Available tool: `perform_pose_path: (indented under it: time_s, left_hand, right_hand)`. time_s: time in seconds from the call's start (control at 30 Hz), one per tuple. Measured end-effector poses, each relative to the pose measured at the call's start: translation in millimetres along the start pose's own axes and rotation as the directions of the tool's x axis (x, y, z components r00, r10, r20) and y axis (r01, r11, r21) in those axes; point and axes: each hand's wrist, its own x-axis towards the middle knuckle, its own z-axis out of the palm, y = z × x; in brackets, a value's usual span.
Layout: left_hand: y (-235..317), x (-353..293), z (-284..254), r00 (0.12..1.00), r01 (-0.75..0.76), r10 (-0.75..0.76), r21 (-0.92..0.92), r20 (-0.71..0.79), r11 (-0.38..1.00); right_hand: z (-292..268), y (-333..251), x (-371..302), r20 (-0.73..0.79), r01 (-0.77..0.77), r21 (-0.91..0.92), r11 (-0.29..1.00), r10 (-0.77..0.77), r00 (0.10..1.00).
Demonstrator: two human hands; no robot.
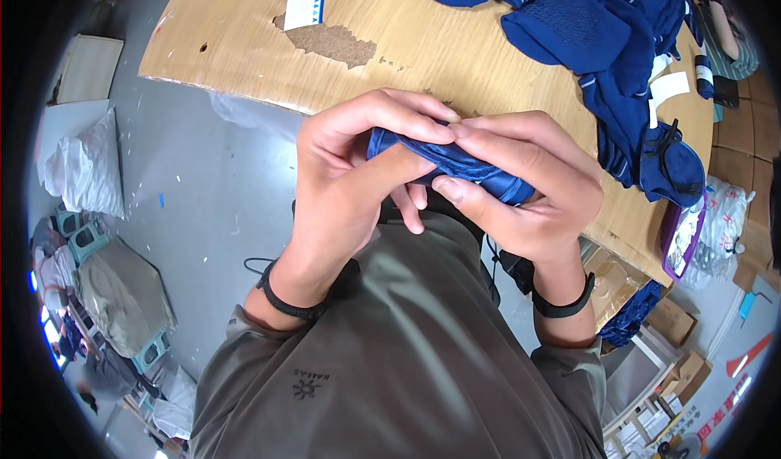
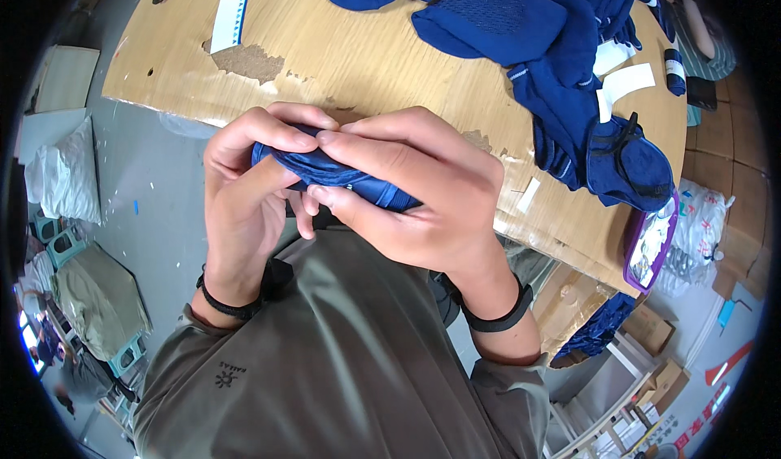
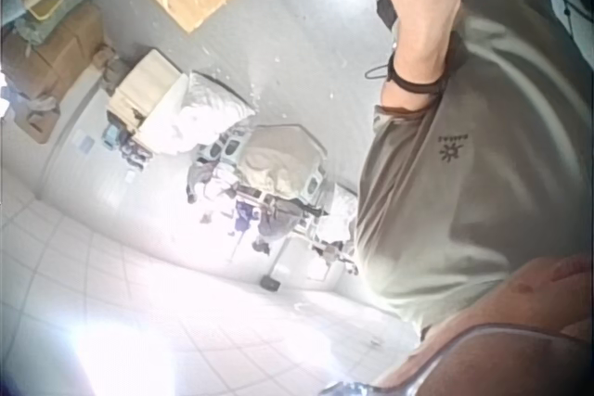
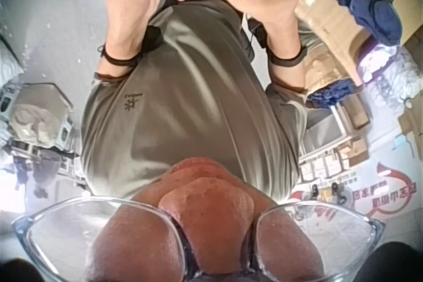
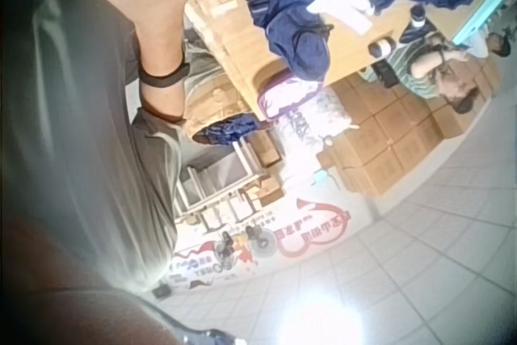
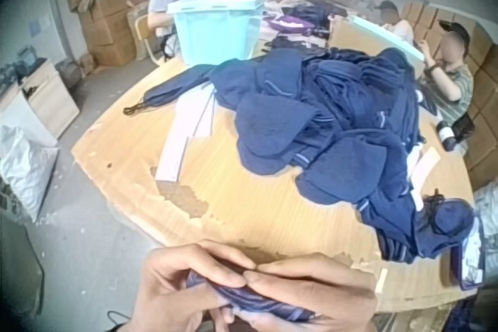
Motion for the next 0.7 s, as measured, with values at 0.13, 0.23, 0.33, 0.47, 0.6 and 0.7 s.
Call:
perform_pose_path:
  time_s: [0.13, 0.23, 0.33, 0.47, 0.6, 0.7]
  left_hand:
    - [-2.5, -1.6, -5.5, 0.991, -0.120, 0.111, 0.140, 0.069, 0.983]
    - [-9.9, 4.0, -11.1, 0.921, -0.383, 0.332, 0.321, 0.203, 0.866]
    - [-2.6, 2.6, -8.2, 0.905, -0.411, 0.329, 0.358, 0.269, 0.839]
    - [-4.0, -2.1, -5.8, 0.969, -0.236, 0.203, 0.279, 0.142, 0.931]
    - [-1.5, -2.8, -3.6, 0.992, -0.115, 0.101, 0.204, 0.079, 0.972]
    - [2.3, -1.4, 2.2, 0.995, -0.098, 0.090, 0.215, 0.047, 0.972]
  right_hand:
    - [0.0, 1.0, -1.3, 0.025, -0.131, 0.202, 0.971, 0.129, 0.991]
    - [-0.6, 2.5, -3.7, 0.058, -0.199, 0.300, 0.933, 0.190, 0.980]
    - [-2.3, -1.7, -6.5, 0.073, -0.345, 0.385, 0.856, 0.345, 0.936]
    - [3.3, -7.4, -9.6, 0.042, -0.426, 0.379, 0.822, 0.445, 0.895]
    - [11.2, -7.8, -14.0, -0.054, -0.353, 0.284, 0.892, 0.382, 0.923]
    - [12.2, -3.7, -13.3, -0.126, -0.120, 0.086, 0.989, 0.130, 0.983]
